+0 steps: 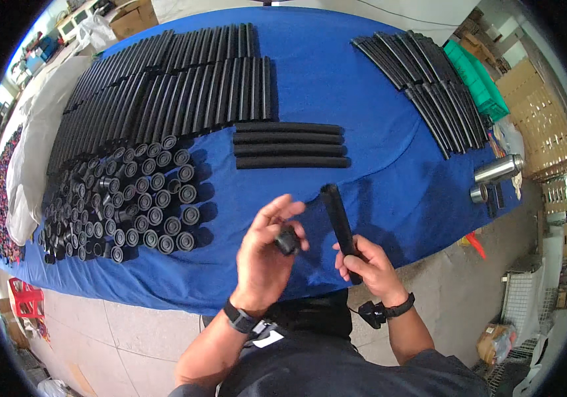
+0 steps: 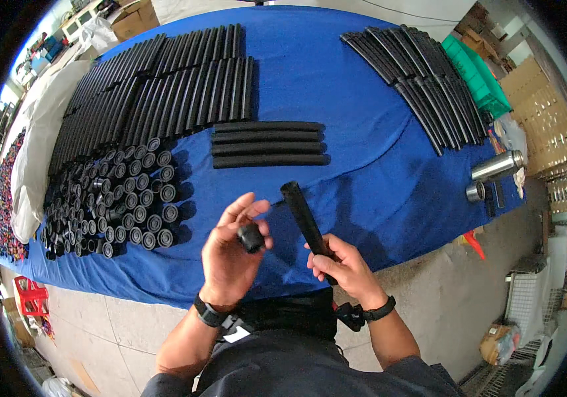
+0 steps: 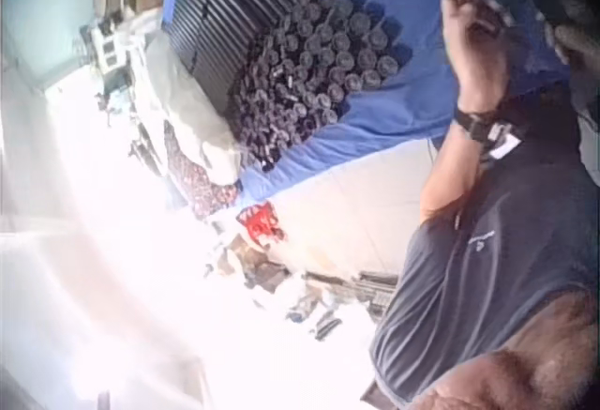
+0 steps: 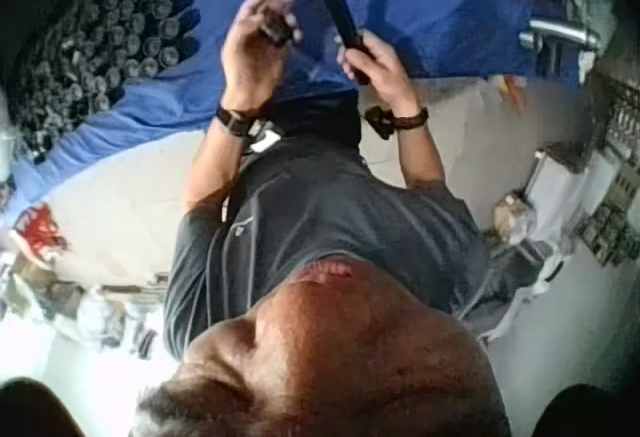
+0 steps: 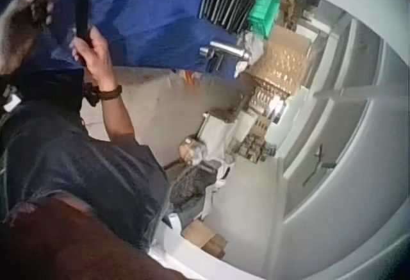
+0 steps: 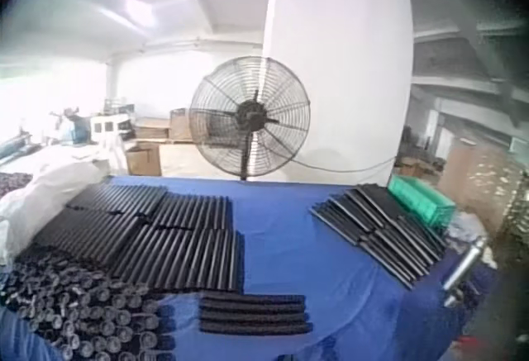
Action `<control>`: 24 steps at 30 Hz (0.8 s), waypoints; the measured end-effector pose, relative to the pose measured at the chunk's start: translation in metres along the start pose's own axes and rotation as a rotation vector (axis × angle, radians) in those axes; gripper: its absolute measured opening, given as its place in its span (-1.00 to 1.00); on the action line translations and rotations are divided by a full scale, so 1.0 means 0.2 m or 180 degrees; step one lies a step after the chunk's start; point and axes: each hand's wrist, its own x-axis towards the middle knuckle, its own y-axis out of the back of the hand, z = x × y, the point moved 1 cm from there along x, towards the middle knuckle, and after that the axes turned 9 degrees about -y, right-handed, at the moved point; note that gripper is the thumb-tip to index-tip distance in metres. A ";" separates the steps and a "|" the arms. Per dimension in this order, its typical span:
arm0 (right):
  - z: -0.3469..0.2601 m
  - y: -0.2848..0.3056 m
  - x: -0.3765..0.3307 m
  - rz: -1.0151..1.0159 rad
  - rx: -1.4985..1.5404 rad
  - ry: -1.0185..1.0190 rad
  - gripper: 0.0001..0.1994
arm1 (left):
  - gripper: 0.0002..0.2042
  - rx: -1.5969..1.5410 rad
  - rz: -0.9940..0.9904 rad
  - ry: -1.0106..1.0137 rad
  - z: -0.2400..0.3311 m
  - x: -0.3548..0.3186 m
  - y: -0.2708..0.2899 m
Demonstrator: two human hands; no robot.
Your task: The person repeatedly picks up a black cylindrical tube and a small circular cap from a table covered with a blue cloth. They insert the cap into one end of the tube, then place the assembled unit onto a growing stack on the right side of the table. The process is repeated continuously throughout the video.
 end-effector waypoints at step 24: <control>0.01 0.04 0.01 0.0048 -0.0259 -0.0517 -0.71 | -0.57 -0.0822 -0.0135 0.1169 -0.13 0.05 0.07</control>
